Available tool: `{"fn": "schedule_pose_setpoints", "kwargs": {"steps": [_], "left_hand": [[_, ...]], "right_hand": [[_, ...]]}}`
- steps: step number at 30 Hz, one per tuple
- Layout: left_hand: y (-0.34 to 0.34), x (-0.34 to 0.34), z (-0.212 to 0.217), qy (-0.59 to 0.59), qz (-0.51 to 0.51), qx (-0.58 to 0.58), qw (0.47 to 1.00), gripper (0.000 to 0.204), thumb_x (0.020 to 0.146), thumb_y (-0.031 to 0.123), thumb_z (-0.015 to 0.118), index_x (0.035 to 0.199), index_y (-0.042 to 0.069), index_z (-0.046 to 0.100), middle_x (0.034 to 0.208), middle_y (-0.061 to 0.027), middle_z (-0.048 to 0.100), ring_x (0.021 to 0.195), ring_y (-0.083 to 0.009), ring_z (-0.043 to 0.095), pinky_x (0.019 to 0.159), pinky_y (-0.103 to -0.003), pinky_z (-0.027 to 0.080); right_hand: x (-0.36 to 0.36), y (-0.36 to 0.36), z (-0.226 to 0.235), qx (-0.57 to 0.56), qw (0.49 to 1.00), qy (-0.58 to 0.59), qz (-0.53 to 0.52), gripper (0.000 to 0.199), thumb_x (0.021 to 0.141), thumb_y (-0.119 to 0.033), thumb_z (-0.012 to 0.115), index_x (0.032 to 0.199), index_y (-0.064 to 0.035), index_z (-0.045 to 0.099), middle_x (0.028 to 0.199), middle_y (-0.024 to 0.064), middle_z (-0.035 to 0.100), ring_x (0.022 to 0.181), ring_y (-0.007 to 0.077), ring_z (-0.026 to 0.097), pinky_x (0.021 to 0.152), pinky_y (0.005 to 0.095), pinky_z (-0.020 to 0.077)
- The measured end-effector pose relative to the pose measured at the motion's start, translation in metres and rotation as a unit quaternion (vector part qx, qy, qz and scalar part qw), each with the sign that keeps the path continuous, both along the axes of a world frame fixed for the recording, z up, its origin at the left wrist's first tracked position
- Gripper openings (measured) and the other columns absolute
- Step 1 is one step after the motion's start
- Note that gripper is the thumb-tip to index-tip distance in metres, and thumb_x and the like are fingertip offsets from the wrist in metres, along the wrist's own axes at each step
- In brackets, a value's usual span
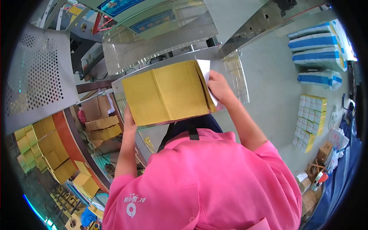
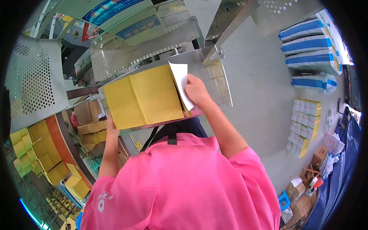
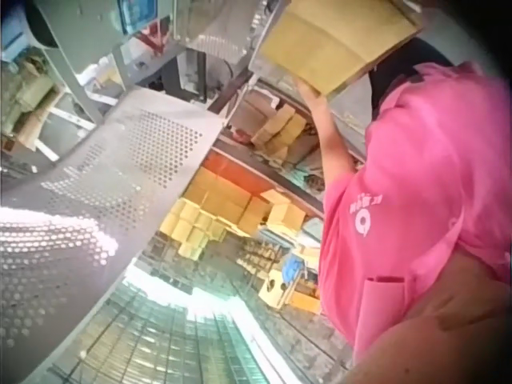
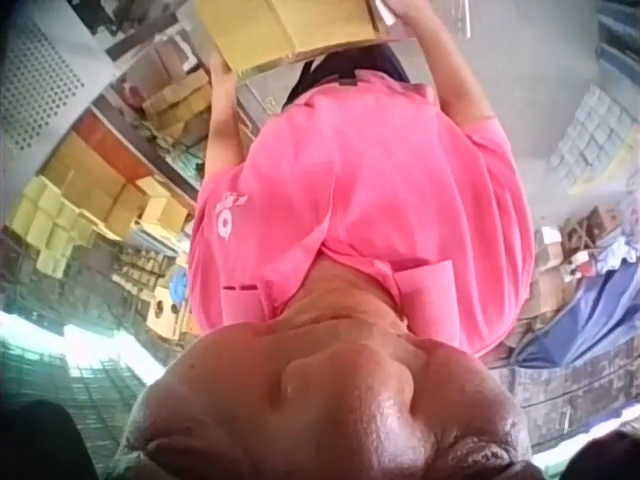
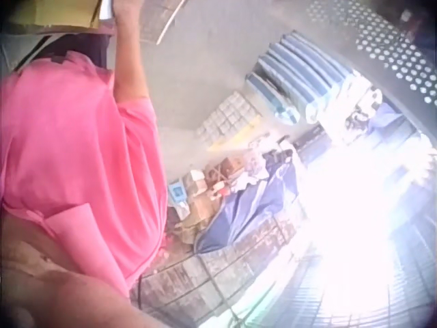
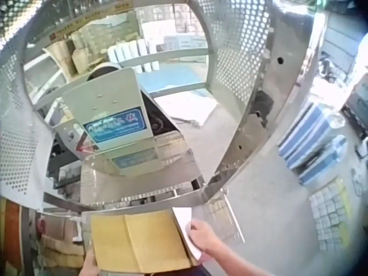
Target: The person is weighing stacks of yellow paper on a digital scale, adding white cover sheets, and then using a bundling machine to strap the stacks together.
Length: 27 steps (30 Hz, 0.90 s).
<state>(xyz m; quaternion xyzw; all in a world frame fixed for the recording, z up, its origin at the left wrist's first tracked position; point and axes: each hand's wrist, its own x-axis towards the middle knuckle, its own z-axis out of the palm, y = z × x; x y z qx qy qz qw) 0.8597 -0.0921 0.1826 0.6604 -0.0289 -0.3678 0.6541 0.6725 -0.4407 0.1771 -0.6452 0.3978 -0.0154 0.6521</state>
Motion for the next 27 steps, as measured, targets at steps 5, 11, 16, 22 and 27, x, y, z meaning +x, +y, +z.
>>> {"fn": "schedule_pose_setpoints", "kwargs": {"steps": [5, 11, 16, 22, 27], "left_hand": [[0.007, 0.007, 0.005, -0.085, -0.06, 0.064, 0.993, 0.041, 0.102, 0.03, 0.042, 0.127, -0.001, 0.054, 0.121, -0.0079, 0.06, 0.108, -0.0202, 0.058, 0.089, -0.034, 0.047], [-0.008, 0.004, 0.027, 0.077, 0.024, -0.053, 0.995, 0.045, 0.103, 0.03, 0.038, 0.135, -0.001, 0.047, 0.13, -0.0082, 0.055, 0.12, -0.0213, 0.052, 0.101, -0.034, 0.04], [-0.009, 0.004, 0.037, 0.005, -0.02, -0.034, 0.999, 0.05, 0.103, 0.041, 0.04, 0.134, 0.002, 0.048, 0.129, -0.0081, 0.057, 0.116, -0.02, 0.054, 0.098, -0.034, 0.043], [-0.018, 0.004, 0.047, -0.011, -0.039, -0.03, 0.999, 0.05, 0.102, 0.034, 0.041, 0.136, -0.002, 0.046, 0.132, -0.01, 0.052, 0.121, -0.0189, 0.048, 0.103, -0.033, 0.036], [-0.019, 0.009, 0.047, 0.07, -0.011, -0.066, 0.995, 0.051, 0.103, 0.036, 0.039, 0.136, -0.001, 0.045, 0.134, -0.0091, 0.052, 0.122, -0.0186, 0.049, 0.103, -0.033, 0.037]], "right_hand": [[0.007, 0.012, 0.033, -0.22, 0.971, 0.061, 0.073, 0.034, 0.082, -0.005, 0.045, 0.113, -0.0062, 0.059, 0.099, 0.0179, 0.066, 0.095, 0.0384, 0.06, 0.083, 0.044, 0.0478], [-0.003, 0.015, 0.039, -0.301, 0.951, 0.031, 0.062, 0.033, 0.088, -0.009, 0.049, 0.12, -0.0082, 0.058, 0.102, 0.0167, 0.068, 0.096, 0.0355, 0.064, 0.084, 0.0415, 0.0499], [-0.012, 0.03, 0.047, -0.095, 0.995, -0.031, -0.003, 0.03, 0.093, -0.017, 0.054, 0.119, -0.0065, 0.062, 0.104, 0.0153, 0.069, 0.096, 0.0267, 0.066, 0.085, 0.0337, 0.0493], [-0.014, 0.038, 0.059, -0.042, 0.994, -0.072, -0.066, 0.032, 0.097, -0.025, 0.054, 0.12, -0.0049, 0.064, 0.1, 0.0111, 0.07, 0.09, 0.0151, 0.064, 0.082, 0.0286, 0.0491], [-0.005, 0.038, 0.077, 0.003, 0.997, -0.045, -0.064, 0.034, 0.097, -0.027, 0.054, 0.12, -0.0034, 0.063, 0.097, 0.0068, 0.069, 0.086, 0.0106, 0.061, 0.08, 0.0255, 0.0488]]}}
